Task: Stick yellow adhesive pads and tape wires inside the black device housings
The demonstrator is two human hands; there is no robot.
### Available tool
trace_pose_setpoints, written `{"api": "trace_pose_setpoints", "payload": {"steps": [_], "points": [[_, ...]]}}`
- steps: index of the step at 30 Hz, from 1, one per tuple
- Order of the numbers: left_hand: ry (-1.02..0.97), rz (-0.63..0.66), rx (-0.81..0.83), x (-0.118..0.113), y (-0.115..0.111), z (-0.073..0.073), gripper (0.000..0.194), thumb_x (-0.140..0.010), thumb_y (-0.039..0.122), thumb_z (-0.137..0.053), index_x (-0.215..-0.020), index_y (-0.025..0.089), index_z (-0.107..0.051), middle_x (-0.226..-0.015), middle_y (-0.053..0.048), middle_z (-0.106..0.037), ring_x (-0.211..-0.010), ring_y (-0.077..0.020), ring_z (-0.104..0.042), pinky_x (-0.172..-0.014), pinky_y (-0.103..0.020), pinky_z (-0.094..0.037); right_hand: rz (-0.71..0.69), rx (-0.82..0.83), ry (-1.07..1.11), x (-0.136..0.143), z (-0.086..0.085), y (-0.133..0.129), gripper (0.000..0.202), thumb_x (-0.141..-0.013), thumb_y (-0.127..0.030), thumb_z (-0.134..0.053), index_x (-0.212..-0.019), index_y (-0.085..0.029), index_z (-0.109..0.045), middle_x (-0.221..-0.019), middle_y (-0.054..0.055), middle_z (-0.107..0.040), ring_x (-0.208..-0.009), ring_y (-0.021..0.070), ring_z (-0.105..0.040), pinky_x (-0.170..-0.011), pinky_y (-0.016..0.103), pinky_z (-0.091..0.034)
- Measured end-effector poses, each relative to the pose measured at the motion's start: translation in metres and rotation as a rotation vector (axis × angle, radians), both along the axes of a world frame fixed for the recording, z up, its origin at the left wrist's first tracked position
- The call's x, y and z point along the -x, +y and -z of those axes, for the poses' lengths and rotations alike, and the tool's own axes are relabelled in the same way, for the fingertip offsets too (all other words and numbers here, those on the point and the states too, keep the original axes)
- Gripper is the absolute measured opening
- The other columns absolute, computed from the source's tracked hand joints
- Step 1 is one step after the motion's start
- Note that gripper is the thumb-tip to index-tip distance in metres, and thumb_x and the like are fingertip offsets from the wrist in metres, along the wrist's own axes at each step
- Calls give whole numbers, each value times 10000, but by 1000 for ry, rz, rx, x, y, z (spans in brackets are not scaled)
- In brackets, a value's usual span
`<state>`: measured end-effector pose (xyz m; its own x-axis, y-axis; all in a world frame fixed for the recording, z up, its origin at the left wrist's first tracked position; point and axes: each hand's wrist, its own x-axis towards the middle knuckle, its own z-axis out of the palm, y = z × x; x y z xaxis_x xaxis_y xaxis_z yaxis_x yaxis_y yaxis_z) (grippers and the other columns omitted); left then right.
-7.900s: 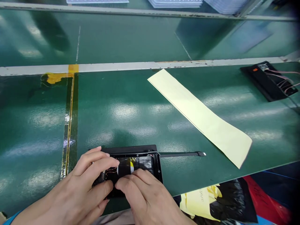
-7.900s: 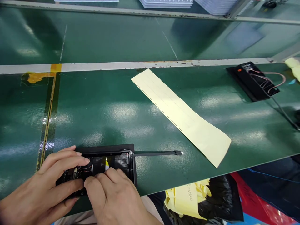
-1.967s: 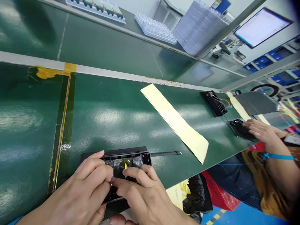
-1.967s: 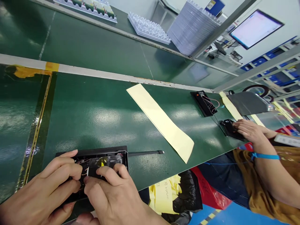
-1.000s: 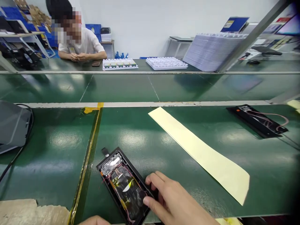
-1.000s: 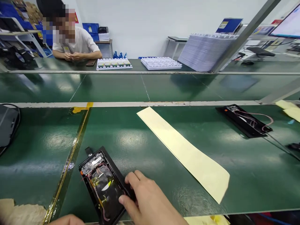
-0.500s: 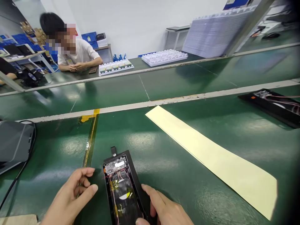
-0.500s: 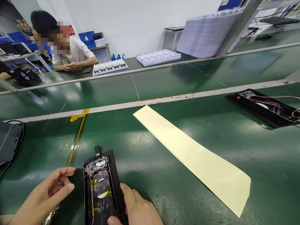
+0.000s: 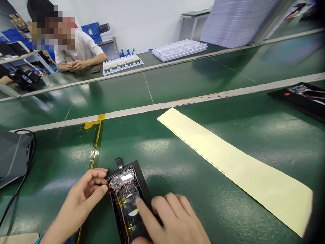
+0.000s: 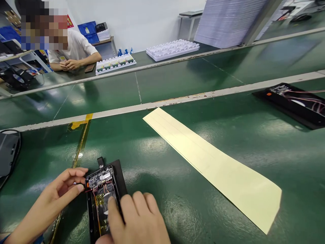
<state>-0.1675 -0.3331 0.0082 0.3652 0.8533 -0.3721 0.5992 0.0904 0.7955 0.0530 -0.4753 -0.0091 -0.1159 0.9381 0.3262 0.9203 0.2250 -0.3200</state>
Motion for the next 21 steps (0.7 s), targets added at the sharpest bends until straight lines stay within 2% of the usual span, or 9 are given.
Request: {"api": "trace_pose_setpoints", "payload": {"steps": [2, 3, 5, 8, 12, 17, 19, 21], "points": [[-25, -12, 78, -1, 1, -1, 460, -890, 507, -573, -1276, 277, -475, -1143, -56, -573, -1090, -200, -556, -847, -263, -502, -43, -68, 10, 9, -3, 16, 387, -937, -523, -560, -1104, -194, -679, -784, 38, -640, -687, 237, -548, -719, 424, -503], [-28, 1, 94, -1, 1, -2, 489, -891, 505, -573, -1307, 277, -455, -1140, -57, -576, -1096, -200, -556, -846, -259, -501, -58, -87, 15, 14, -3, 23, 396, -935, -528, -566, -1089, -184, -687, -813, 38, -649, -726, 238, -542, -809, 442, -487], [-31, 33, 95, -2, 3, -2, 468, -887, 483, -579, -1288, 262, -482, -1173, -63, -569, -1091, -199, -563, -852, -258, -502, -95, -110, 24, 22, -1, 36, 513, -932, -617, -525, -1085, -158, -696, -882, 49, -663, -795, 247, -533, -956, 476, -424], [-49, 55, 92, -1, 4, 2, 432, -894, 439, -574, -1272, 247, -495, -1188, -67, -556, -1033, -188, -583, -880, -277, -499, -146, -95, 40, 27, 1, 47, 760, -885, -789, -408, -1098, -122, -703, -961, 82, -671, -887, 270, -533, -1070, 504, -337], [-52, 86, 101, 4, 4, 7, 411, -914, 391, -543, -1294, 254, -466, -1219, -67, -528, -920, -158, -591, -891, -304, -490, -159, -51, 54, 30, 1, 49, 860, -850, -834, -392, -1205, -99, -661, -1079, 113, -679, -991, 300, -536, -1125, 533, -280], [-72, 119, 85, 1, 6, 9, 395, -921, 360, -532, -1295, 265, -443, -1143, -48, -568, -851, -140, -581, -846, -283, -518, -129, -73, 44, 41, 5, 54, 858, -891, -791, -378, -1296, -66, -590, -1203, 140, -651, -1082, 327, -519, -1165, 571, -200], [-95, 103, 90, 0, 8, 7, 412, -918, 379, -549, -1302, 272, -445, -1155, -46, -577, -896, -147, -592, -857, -269, -527, -136, -55, 48, 42, 6, 57, 815, -903, -764, -403, -1279, -68, -600, -1205, 149, -647, -1091, 334, -521, -1165, 583, -214], [-133, 50, 95, 5, 9, 5, 453, -910, 421, -573, -1325, 301, -436, -1306, -40, -537, -1045, -159, -591, -927, -251, -520, -149, -38, 84, 37, 3, 56, 730, -921, -708, -451, -1271, -86, -607, -1164, 146, -659, -1062, 332, -542, -1142, 617, -260]]}}
